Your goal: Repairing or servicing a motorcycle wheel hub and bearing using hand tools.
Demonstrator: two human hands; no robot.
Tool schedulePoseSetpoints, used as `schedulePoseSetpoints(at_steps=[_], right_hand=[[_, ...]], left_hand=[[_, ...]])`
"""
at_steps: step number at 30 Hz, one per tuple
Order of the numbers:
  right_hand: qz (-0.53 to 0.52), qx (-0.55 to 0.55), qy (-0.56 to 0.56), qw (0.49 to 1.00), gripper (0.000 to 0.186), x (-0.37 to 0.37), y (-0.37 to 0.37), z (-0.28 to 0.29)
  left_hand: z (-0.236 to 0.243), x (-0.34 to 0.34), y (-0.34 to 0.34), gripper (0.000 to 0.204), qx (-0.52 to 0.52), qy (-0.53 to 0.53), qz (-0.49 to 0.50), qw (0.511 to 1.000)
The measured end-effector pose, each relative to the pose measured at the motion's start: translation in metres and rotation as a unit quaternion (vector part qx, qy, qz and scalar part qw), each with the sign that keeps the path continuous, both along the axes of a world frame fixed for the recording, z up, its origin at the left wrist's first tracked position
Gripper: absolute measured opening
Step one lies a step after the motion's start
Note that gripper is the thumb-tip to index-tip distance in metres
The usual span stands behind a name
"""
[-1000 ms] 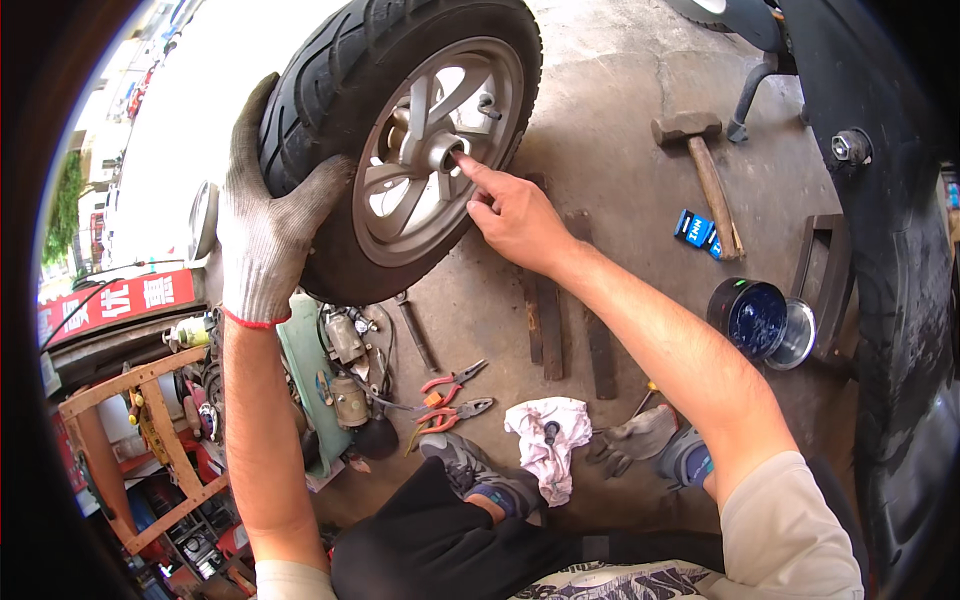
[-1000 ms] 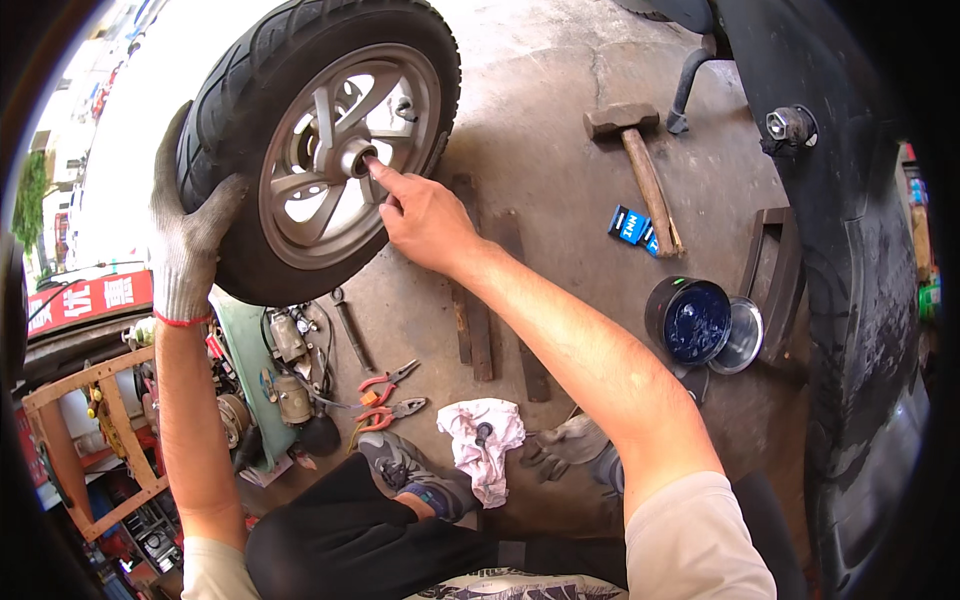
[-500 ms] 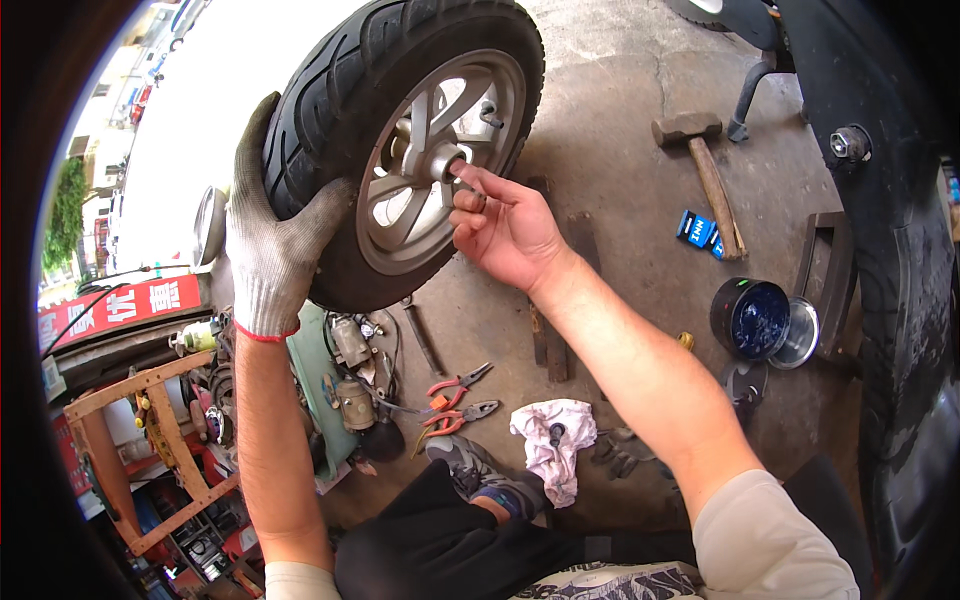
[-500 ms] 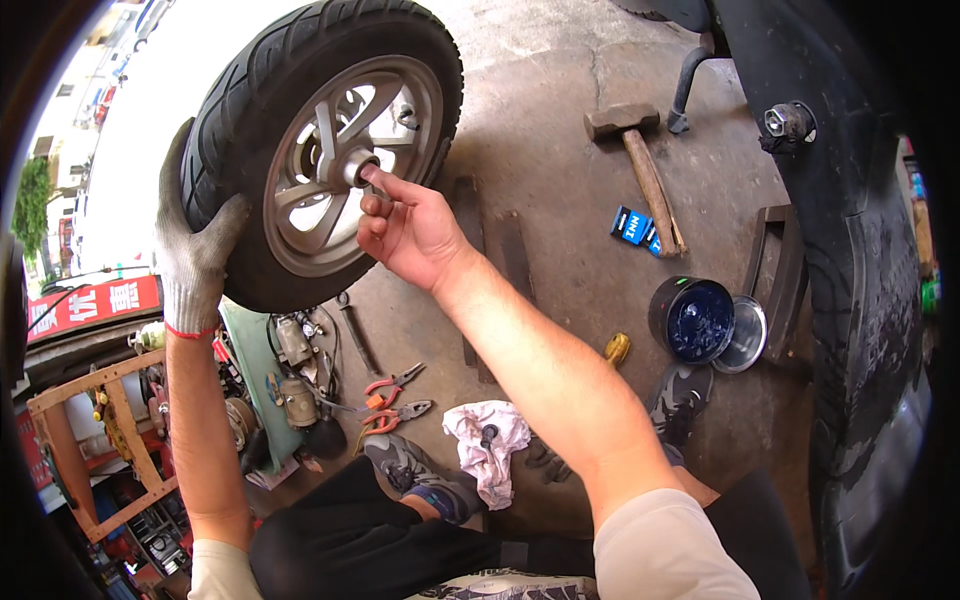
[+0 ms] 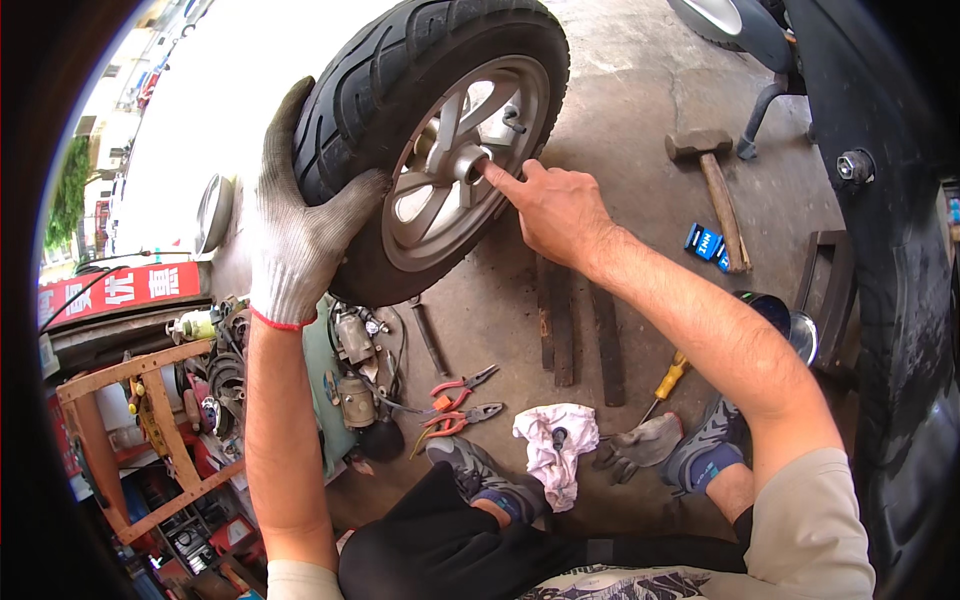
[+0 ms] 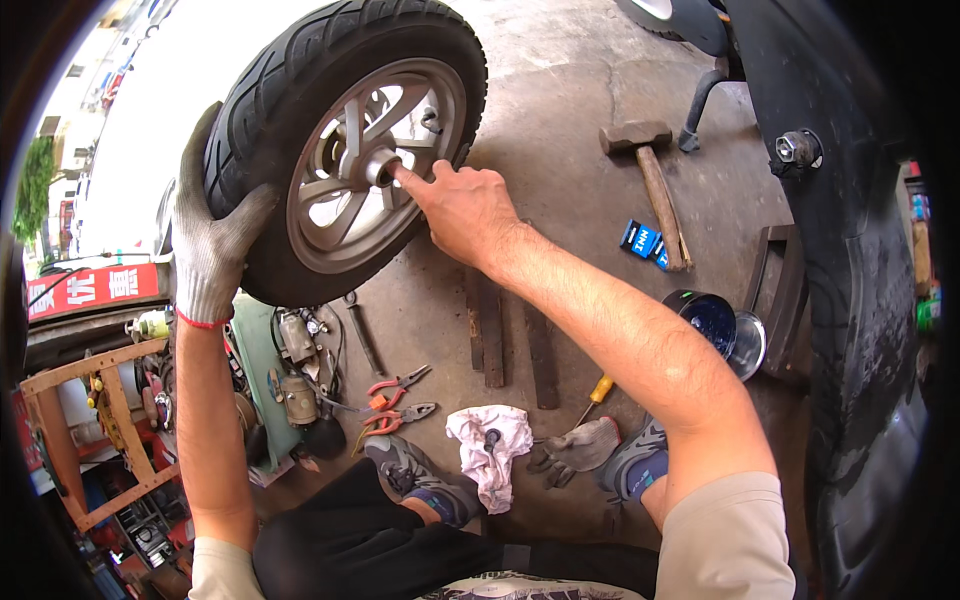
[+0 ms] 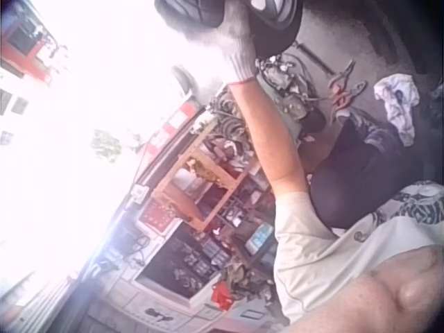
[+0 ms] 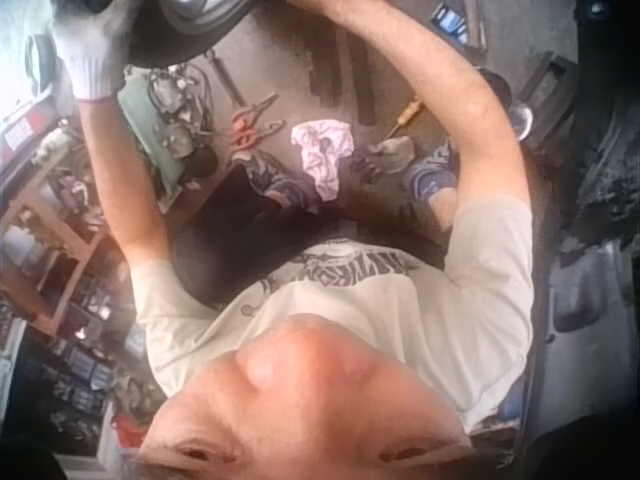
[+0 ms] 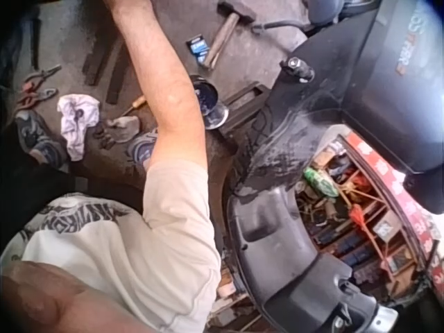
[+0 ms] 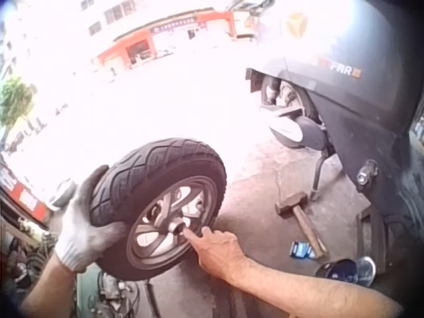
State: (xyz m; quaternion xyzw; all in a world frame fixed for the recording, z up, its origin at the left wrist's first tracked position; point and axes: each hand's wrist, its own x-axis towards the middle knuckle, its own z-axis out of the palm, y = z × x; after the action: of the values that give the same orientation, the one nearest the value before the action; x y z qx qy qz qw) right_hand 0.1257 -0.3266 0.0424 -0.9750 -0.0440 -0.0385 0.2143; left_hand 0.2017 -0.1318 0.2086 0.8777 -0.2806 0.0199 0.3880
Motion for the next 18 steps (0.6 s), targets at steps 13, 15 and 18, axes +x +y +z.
schedulePoseSetpoints(at_steps=[13,15,18], right_hand=[[-0.026,0.983,0.138,0.114,0.026,0.005,0.052,-0.015],[-0.027,0.995,0.079,-0.044,0.020,0.007,0.063,-0.008],[-0.018,0.993,0.082,-0.085,0.020,0.009,0.071,-0.008]], left_hand=[[0.004,-0.002,-0.002,0.090,0.002,0.001,0.009,1.000],[0.004,-0.002,-0.003,0.090,0.001,-0.009,0.003,1.000],[0.002,-0.007,-0.005,0.086,0.001,-0.012,0.029,0.999]])
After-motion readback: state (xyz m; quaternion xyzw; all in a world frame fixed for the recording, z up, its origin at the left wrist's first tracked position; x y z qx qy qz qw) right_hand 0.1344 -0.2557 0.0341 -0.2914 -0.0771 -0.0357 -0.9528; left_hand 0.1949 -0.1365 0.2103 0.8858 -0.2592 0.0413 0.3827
